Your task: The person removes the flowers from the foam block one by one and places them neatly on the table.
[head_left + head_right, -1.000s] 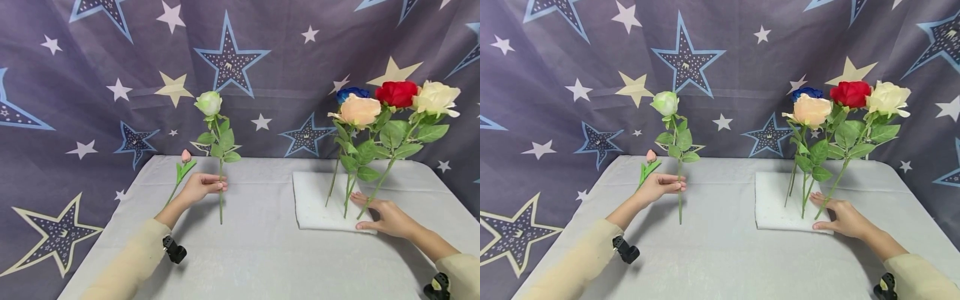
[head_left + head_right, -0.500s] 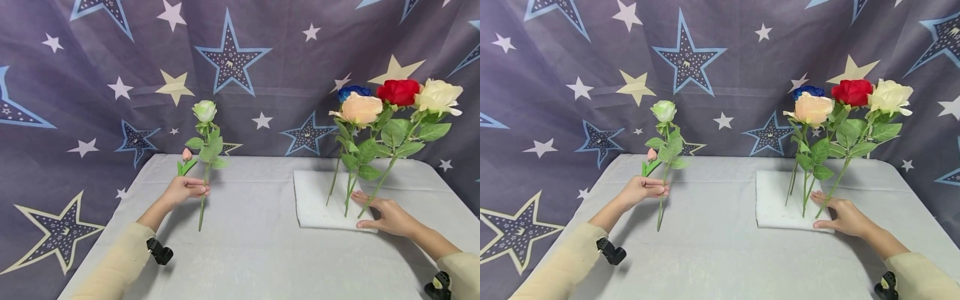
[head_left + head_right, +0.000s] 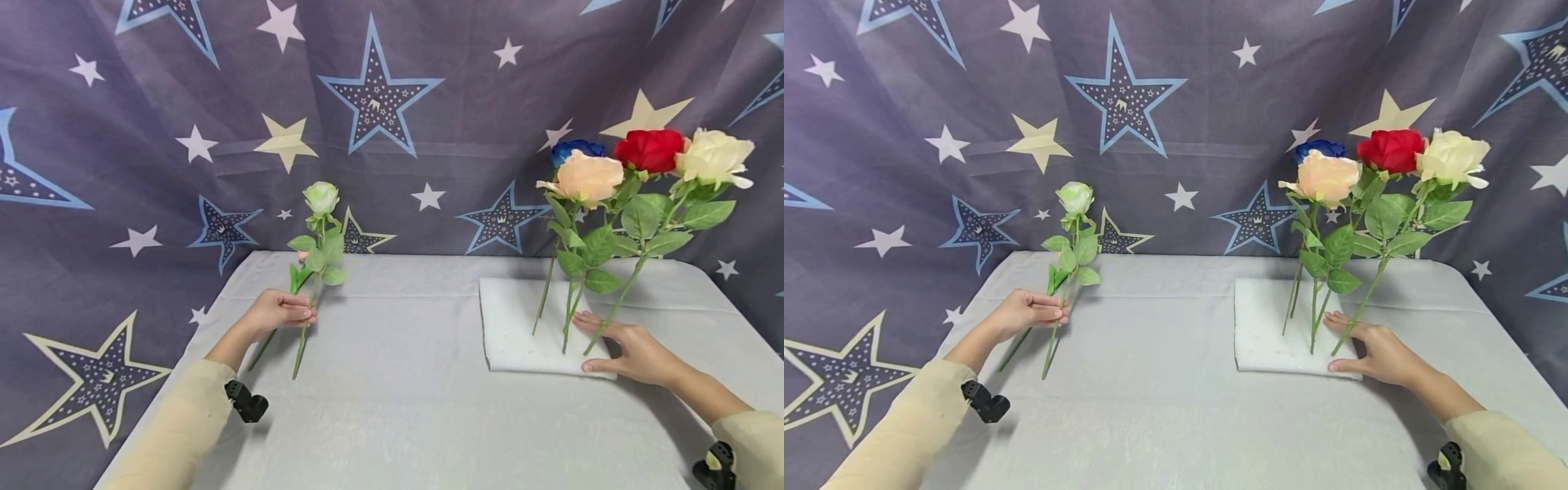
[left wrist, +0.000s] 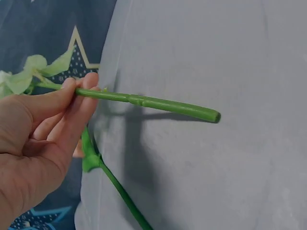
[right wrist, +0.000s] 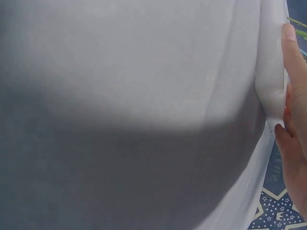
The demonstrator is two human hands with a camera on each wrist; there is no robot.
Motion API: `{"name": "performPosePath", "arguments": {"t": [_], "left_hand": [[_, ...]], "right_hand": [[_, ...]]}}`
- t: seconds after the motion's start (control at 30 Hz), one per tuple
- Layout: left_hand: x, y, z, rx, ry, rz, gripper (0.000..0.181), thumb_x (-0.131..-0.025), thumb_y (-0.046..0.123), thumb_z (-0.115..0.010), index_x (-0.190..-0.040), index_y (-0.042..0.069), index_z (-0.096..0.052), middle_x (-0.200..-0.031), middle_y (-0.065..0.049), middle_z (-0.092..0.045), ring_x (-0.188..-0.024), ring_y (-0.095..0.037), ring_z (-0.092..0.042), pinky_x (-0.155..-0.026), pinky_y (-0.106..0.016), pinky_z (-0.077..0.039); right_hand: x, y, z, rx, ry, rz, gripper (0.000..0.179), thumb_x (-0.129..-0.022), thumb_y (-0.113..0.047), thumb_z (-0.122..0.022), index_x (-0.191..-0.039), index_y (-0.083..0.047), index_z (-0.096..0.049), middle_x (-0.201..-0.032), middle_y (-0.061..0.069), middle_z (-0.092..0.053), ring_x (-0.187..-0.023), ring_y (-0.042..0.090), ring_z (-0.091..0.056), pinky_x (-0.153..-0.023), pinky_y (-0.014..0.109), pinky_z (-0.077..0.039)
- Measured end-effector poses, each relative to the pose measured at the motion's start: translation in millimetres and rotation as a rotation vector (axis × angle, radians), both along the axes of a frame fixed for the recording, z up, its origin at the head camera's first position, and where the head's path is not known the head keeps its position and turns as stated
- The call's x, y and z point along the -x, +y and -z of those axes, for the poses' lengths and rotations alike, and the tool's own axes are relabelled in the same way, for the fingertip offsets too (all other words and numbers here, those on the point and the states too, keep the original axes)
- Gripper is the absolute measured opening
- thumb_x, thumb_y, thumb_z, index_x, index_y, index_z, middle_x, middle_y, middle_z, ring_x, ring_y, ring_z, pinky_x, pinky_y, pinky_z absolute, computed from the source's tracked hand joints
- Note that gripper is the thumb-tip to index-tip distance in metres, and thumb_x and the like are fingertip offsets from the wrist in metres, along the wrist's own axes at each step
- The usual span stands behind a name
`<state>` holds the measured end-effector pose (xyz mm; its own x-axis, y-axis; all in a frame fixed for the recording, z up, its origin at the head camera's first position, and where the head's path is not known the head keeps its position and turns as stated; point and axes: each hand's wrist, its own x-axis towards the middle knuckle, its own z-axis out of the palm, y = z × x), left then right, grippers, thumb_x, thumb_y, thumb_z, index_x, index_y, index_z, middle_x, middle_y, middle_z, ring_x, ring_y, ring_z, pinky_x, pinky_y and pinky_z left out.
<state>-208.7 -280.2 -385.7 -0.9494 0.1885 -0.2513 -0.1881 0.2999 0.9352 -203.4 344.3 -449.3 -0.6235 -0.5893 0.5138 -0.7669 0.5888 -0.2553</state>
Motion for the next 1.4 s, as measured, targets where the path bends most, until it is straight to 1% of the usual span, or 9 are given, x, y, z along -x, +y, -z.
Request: {"name": "performPosePath", "arguments": {"t": [0.17, 0.4, 0.53, 0.63, 0.83, 0.93, 1.2, 1.37, 1.4], "left_hand": [[-2.8, -6.0, 4.8, 0.035, -0.051, 0.012, 0.042, -0.092, -0.004, -0.058, -0.125, -0.025, -0.046, -0.093, -0.010, -0.076, -0.080, -0.007, -0.072, -0.077, -0.023, -0.062], [-2.6, -9.0, 12.3, 0.025, -0.143, 0.001, 0.041, -0.090, -0.006, -0.059, -0.125, -0.025, -0.047, -0.089, -0.006, -0.076, -0.079, -0.010, -0.073, -0.076, -0.024, -0.062], [-2.0, -8.3, 12.4, 0.038, -0.191, -0.010, 0.041, -0.089, -0.006, -0.060, -0.124, -0.023, -0.049, -0.090, -0.007, -0.076, -0.078, -0.012, -0.073, -0.075, -0.025, -0.063], [-2.2, -8.9, 10.3, 0.063, -0.212, 0.006, 0.042, -0.090, -0.004, -0.060, -0.126, -0.022, -0.049, -0.093, -0.009, -0.076, -0.080, -0.012, -0.073, -0.076, -0.026, -0.063], [-3.3, -12.4, 4.7, 0.096, -0.237, 0.043, 0.042, -0.091, -0.004, -0.059, -0.126, -0.022, -0.048, -0.097, -0.012, -0.075, -0.082, -0.012, -0.073, -0.078, -0.027, -0.063], [-3.2, -14.4, 4.3, 0.110, -0.244, 0.044, 0.041, -0.091, -0.004, -0.058, -0.126, -0.022, -0.048, -0.096, -0.010, -0.076, -0.081, -0.011, -0.073, -0.076, -0.025, -0.063], [-5.5, -17.7, 2.7, 0.192, -0.266, -0.023, 0.040, -0.090, -0.003, -0.061, -0.125, -0.019, -0.051, -0.092, -0.007, -0.076, -0.078, -0.011, -0.072, -0.072, -0.025, -0.063], [-5.9, -19.9, 1.6, 0.187, -0.274, -0.046, 0.039, -0.090, -0.004, -0.061, -0.124, -0.020, -0.051, -0.087, -0.006, -0.076, -0.075, -0.011, -0.072, -0.068, -0.024, -0.062], [-5.6, -20.5, 1.5, 0.186, -0.272, -0.041, 0.040, -0.090, -0.004, -0.060, -0.124, -0.021, -0.050, -0.086, -0.006, -0.076, -0.074, -0.010, -0.072, -0.068, -0.024, -0.062]], "right_hand": [[-0.5, -0.6, -0.5, -0.014, -0.012, 0.010, 0.082, -0.054, -0.030, -0.090, -0.128, -0.007, -0.062, -0.120, 0.023, -0.065, -0.129, -0.023, -0.025, -0.107, -0.007, -0.017], [-1.4, -1.2, -0.7, -0.024, -0.028, 0.023, 0.081, -0.055, -0.032, -0.090, -0.128, -0.007, -0.062, -0.118, 0.026, -0.065, -0.129, -0.025, -0.024, -0.105, -0.009, -0.014], [-2.1, -1.6, 0.1, -0.030, -0.031, 0.025, 0.081, -0.056, -0.032, -0.090, -0.127, -0.006, -0.062, -0.118, 0.027, -0.064, -0.130, -0.025, -0.023, -0.105, -0.009, -0.013], [-2.7, -2.1, 0.2, -0.031, -0.037, 0.028, 0.080, -0.056, -0.033, -0.090, -0.126, -0.005, -0.063, -0.119, 0.028, -0.063, -0.129, -0.026, -0.022, -0.105, -0.009, -0.013], [-2.7, -2.4, -0.7, -0.033, -0.036, 0.032, 0.080, -0.056, -0.033, -0.090, -0.126, -0.005, -0.062, -0.119, 0.028, -0.063, -0.129, -0.026, -0.022, -0.105, -0.009, -0.013], [-2.1, -1.9, -1.2, -0.031, -0.029, 0.034, 0.081, -0.055, -0.032, -0.090, -0.127, -0.005, -0.062, -0.118, 0.028, -0.064, -0.129, -0.026, -0.023, -0.105, -0.009, -0.013], [-2.1, -2.1, -0.9, -0.032, -0.032, 0.030, 0.080, -0.056, -0.033, -0.090, -0.126, -0.005, -0.063, -0.118, 0.027, -0.064, -0.130, -0.025, -0.023, -0.105, -0.009, -0.013], [-1.8, -1.2, 0.0, -0.028, -0.037, 0.036, 0.081, -0.056, -0.033, -0.090, -0.127, -0.007, -0.062, -0.119, 0.027, -0.064, -0.129, -0.026, -0.023, -0.105, -0.009, -0.013], [-1.8, -1.0, -0.1, -0.028, -0.038, 0.039, 0.082, -0.055, -0.033, -0.090, -0.128, -0.007, -0.062, -0.119, 0.027, -0.064, -0.129, -0.026, -0.023, -0.105, -0.009, -0.013]]}}
